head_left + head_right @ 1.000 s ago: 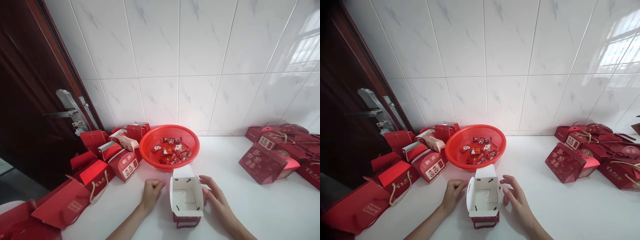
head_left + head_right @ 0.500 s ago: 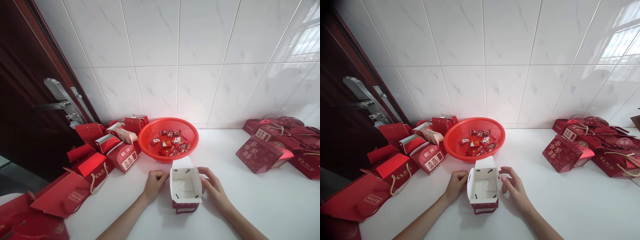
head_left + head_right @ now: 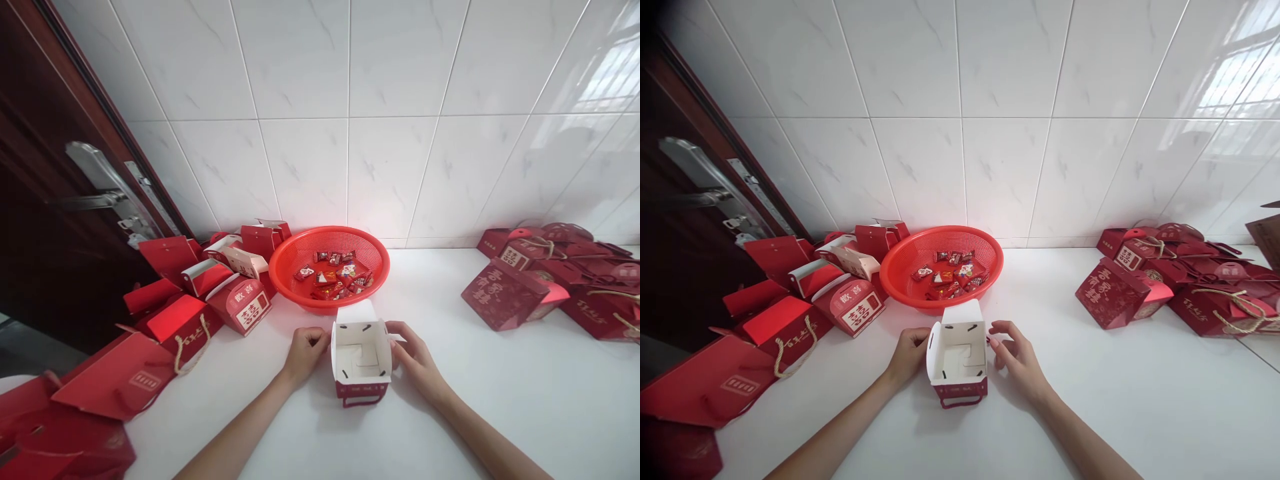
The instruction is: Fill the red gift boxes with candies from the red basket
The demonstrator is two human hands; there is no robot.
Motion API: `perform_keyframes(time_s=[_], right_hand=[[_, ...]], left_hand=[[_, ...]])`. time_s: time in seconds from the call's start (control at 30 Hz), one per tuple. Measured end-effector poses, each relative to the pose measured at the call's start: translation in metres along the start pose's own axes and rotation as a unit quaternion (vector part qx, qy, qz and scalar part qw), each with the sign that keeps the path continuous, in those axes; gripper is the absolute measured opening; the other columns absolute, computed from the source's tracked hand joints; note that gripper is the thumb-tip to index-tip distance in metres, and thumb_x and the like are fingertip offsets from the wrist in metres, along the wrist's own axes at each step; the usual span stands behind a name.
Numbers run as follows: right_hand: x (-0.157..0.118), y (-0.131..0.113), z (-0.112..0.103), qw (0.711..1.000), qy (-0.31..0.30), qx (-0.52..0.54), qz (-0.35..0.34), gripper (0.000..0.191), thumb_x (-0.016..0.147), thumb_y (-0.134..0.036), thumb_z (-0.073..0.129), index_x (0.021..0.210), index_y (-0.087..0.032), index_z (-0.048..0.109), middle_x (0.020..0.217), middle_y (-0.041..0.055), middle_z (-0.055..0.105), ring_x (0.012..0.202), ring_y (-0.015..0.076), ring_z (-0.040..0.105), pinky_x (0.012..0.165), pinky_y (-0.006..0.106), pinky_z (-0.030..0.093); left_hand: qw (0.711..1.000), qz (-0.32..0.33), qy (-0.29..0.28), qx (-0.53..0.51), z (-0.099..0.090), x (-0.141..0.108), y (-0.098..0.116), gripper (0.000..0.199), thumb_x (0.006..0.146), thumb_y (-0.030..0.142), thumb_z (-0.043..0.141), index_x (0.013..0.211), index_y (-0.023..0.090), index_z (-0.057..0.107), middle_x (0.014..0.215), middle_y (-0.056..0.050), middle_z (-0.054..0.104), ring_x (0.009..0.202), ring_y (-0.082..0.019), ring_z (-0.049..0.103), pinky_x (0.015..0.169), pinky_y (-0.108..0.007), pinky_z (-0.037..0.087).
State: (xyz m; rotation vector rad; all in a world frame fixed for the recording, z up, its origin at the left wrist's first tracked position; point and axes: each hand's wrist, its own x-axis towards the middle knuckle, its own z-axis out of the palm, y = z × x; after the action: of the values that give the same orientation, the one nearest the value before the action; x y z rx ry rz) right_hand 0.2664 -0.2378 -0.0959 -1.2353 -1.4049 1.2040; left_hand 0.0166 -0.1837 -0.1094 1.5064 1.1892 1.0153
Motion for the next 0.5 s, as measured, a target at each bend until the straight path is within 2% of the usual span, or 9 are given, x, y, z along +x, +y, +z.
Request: perform_keyframes(time_s=[0.17,0.37,0.5], right_hand=[[-0.0005,0.0019,-0.0002,1.000,-0.005,-0.006,0.004,0.050,0.092,-0.065,0.052,0.115,-0.020,0.055,0.071,-0.0002,0.063,0.063,0.0168,0.052,0.066,0.032,0.042],[-0.0003,0.0016,0.0000,1.000,0.001,-0.001,0.013,0.048,0.093,-0.064,0.053,0.114,-0.021,0.056,0.085,0.0032,0.067,0.065,0.0158,0.053,0.065,0.031,0.043],[-0.0004,0.0026,0.0005,1.000,0.002,-0.001,0.013,0.047,0.094,-0.063,0.053,0.115,-0.021,0.057,0.081,0.0022,0.067,0.066,0.0166,0.056,0.065,0.031,0.043]], left_hand=[[1.000,-0.006,0.002,-0.005,-0.0002,0.0004,0.0023,0.056,0.076,0.055,0.062,0.047,0.020,0.030,0.052,0.004,0.025,0.054,-0.009,0.024,0.051,-0.025,0.019],[1.000,-0.011,0.000,-0.009,0.0001,-0.0001,0.0004,0.055,0.077,0.055,0.063,0.047,0.019,0.033,0.053,0.004,0.027,0.055,-0.009,0.025,0.051,-0.024,0.020],[1.000,-0.016,-0.005,-0.011,0.0003,-0.0014,0.0018,0.056,0.078,0.056,0.062,0.047,0.019,0.035,0.053,0.004,0.028,0.055,-0.009,0.026,0.051,-0.024,0.021]])
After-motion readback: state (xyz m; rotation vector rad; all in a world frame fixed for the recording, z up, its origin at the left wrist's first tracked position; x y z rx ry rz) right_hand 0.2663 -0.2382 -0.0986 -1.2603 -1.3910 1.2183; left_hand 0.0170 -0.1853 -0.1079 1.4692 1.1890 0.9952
